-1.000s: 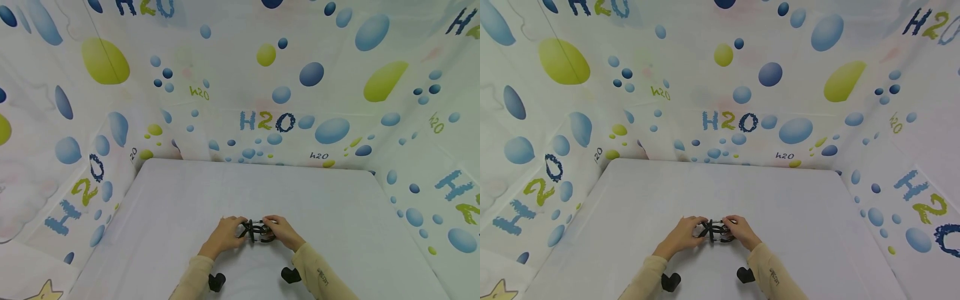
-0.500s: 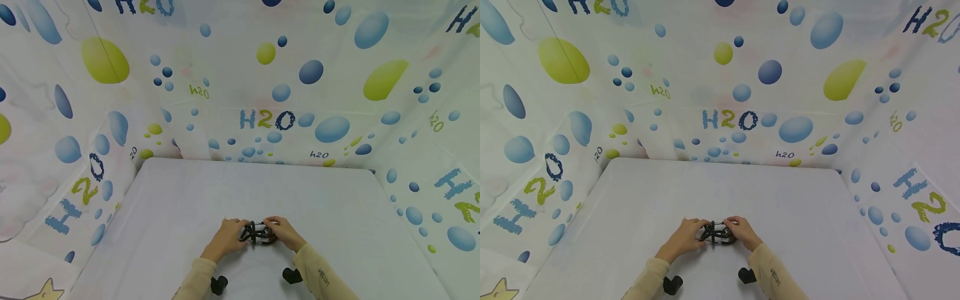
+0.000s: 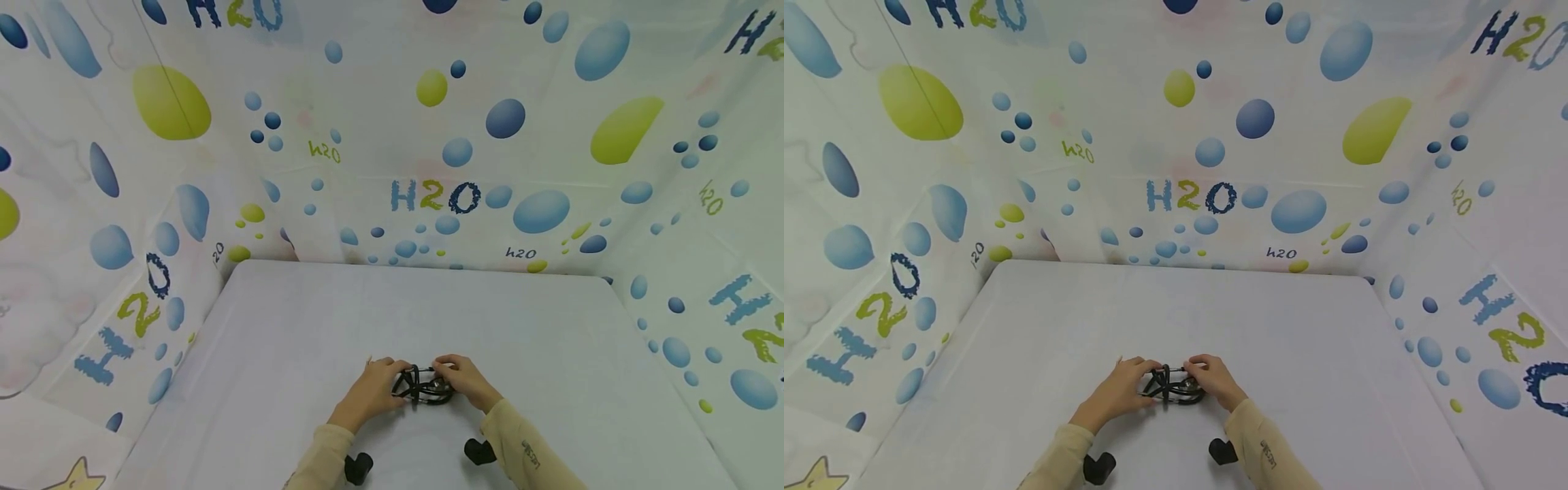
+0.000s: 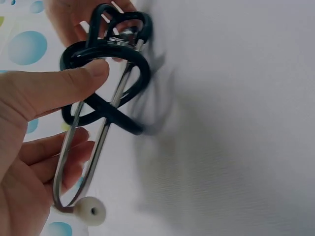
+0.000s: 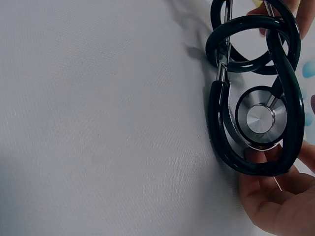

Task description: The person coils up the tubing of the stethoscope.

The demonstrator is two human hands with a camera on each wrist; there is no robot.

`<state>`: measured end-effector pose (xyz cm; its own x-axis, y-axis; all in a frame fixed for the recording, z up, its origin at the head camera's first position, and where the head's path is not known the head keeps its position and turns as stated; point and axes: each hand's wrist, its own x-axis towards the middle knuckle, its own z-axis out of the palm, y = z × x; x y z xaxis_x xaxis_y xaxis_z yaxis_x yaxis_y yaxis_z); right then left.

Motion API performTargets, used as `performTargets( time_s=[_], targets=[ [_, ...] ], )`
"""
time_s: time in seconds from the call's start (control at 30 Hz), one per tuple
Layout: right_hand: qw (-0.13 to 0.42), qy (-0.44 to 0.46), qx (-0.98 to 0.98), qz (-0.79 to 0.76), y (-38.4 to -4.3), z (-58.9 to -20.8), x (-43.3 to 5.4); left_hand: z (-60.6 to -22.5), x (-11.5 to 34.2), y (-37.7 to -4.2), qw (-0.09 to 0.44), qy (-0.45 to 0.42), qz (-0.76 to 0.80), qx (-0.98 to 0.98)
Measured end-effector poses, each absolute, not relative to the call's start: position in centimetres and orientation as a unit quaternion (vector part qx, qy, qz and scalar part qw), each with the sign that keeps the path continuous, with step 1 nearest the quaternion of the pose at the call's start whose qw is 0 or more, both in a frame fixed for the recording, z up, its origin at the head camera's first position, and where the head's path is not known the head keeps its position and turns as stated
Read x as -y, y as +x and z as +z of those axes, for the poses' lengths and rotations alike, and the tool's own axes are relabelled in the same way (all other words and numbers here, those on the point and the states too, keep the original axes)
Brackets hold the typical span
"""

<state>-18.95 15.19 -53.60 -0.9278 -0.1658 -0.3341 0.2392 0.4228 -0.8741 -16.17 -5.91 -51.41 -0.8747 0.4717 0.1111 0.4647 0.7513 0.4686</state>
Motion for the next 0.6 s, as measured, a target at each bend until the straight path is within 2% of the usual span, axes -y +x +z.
performTargets(
  time_s=[0.13,0.27,0.33,0.43,0.6],
  targets=[
    [0.184,0.034,-0.830,-0.525,-19.0,-53.4,-15.4,-50.8,6.3,-16.3,0.013,0.238,0.293,-0.926],
    [0.139,-0.003,-0.873,-0.467,-18.8,-52.8,-15.6,-50.2,7.1,-16.7,-0.048,0.234,0.296,-0.925],
    [0.083,-0.053,-0.914,-0.394,-18.7,-52.4,-15.7,-50.0,7.6,-17.1,-0.094,0.233,0.282,-0.926],
    [-0.027,-0.124,-0.960,-0.251,-18.5,-51.8,-15.7,-49.6,8.6,-17.5,-0.136,0.213,0.243,-0.936],
    [-0.191,-0.165,-0.961,-0.115,-18.7,-50.7,-15.9,-48.6,10.2,-18.2,-0.147,0.147,0.168,-0.964]
  ],
)
